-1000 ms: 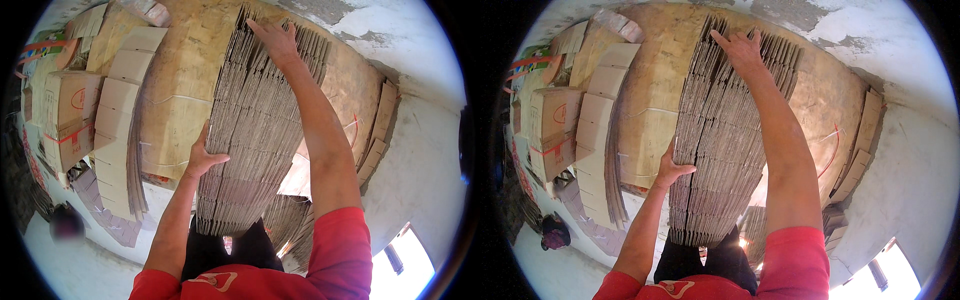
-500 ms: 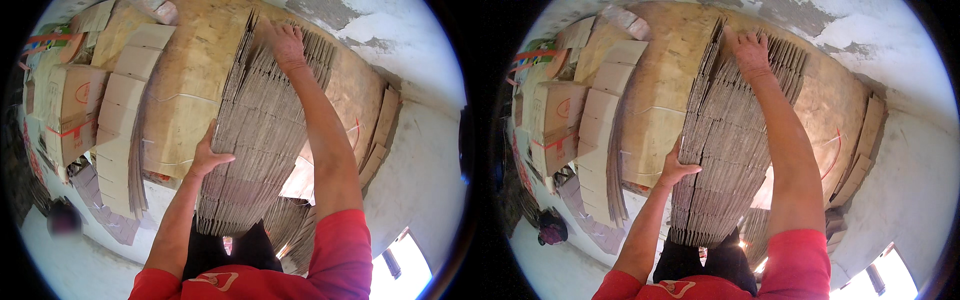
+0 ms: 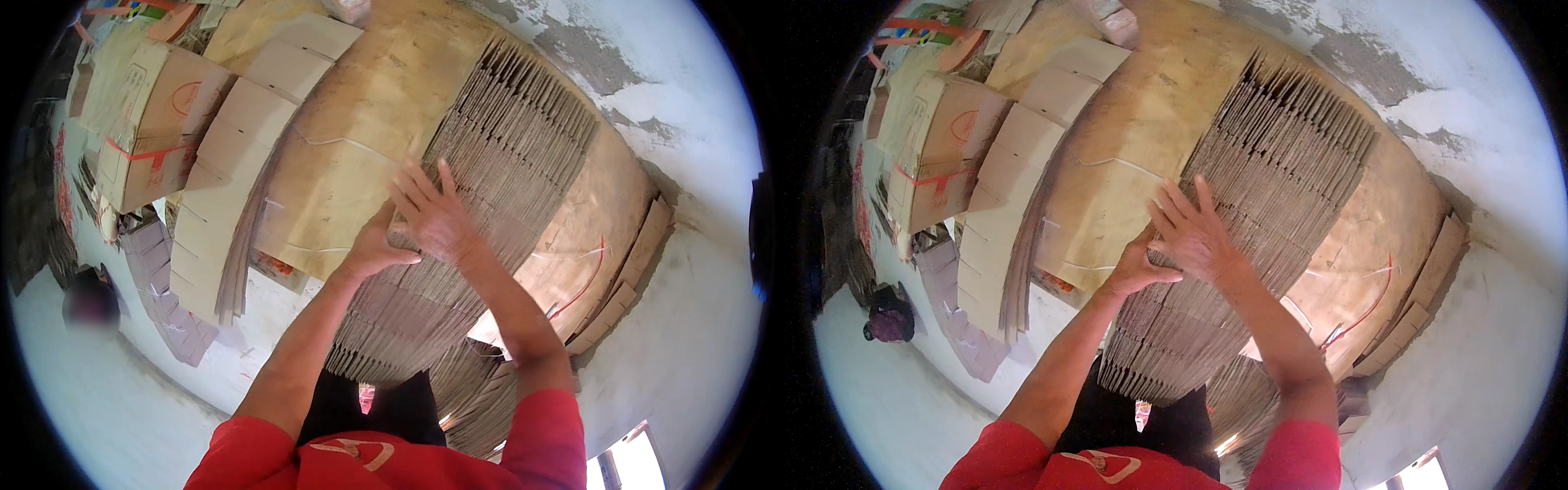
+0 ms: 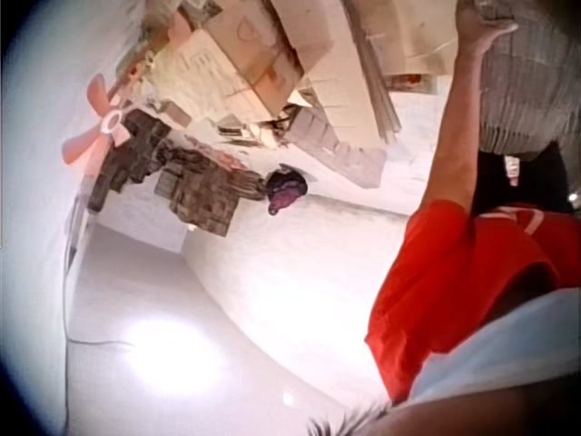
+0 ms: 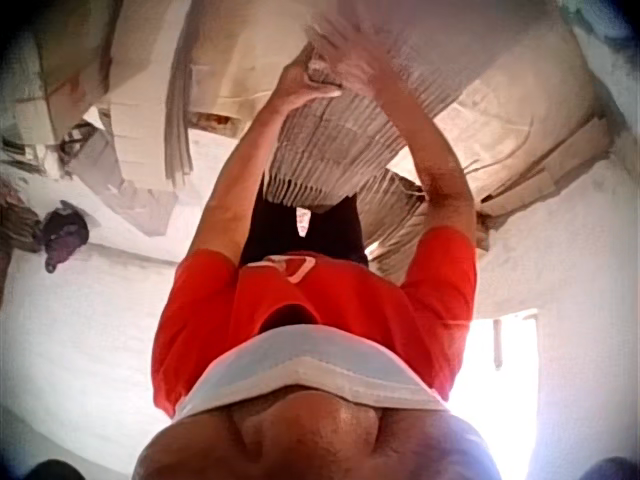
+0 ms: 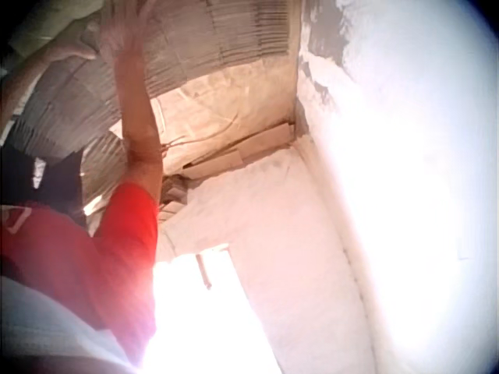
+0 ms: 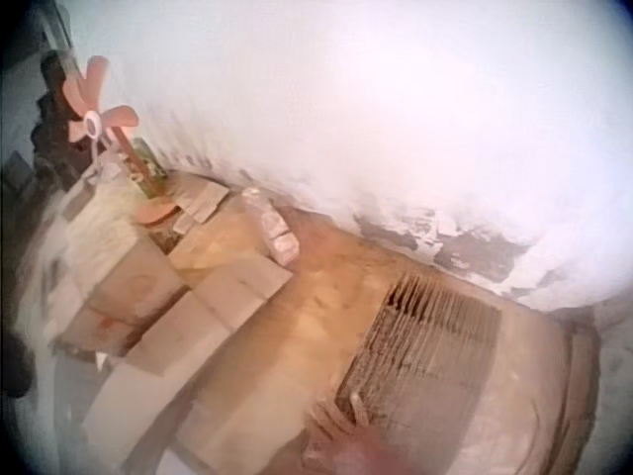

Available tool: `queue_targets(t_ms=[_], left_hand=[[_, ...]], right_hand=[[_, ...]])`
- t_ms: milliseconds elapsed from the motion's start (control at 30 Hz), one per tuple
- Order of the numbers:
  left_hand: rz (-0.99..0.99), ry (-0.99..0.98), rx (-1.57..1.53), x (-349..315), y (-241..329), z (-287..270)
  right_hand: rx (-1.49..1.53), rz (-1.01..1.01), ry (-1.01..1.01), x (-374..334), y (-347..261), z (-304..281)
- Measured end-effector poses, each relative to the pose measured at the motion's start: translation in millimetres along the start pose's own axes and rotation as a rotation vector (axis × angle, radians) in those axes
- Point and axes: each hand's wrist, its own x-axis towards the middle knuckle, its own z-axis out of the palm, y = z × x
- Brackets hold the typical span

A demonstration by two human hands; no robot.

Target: The person aligns a stack of flat cardboard sheets on a wooden table, then uses white plastic ties to secure the bundle. They wrap the ties around the stack, pull them tight, and knot them to hold the sheets together.

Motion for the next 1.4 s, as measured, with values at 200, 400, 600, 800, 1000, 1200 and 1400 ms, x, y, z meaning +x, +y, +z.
queue_targets(t_ms=[200, 400, 600, 800, 1000, 1200, 1400], left_hand=[[0.260, 0.678, 0.701, -39.2, -32.6, -92.5], [-0.277, 0.581, 1.266, -38.3, -3.8, -187.4], [-0.020, 0.341, 1.245, -42.1, -12.6, -231.7], [0.062, 0.154, 1.346, -51.9, 11.6, -251.9], [-0.038, 0.180, 1.704, -50.4, -13.9, -257.1], [-0.145, 0.281, 1.698, -29.9, -22.8, -220.4], [-0.291, 0.235, 1.667, -24.4, -20.2, -223.5]], right_hand=[[-0.050, 0.059, -0.095, -15.2, 1.7, 16.6], [-0.015, 0.038, -0.037, -10.7, -1.7, 17.2], [0.005, 0.046, -0.012, -13.9, 0.2, 18.1], [0.024, 0.045, 0.019, -15.0, 1.1, 18.3], [0.059, 0.044, 0.033, -14.6, 1.2, 16.8], [0.060, 0.053, 0.020, -14.4, 1.8, 13.1], [0.053, 0.047, 0.014, -15.6, 2.6, 15.1]])
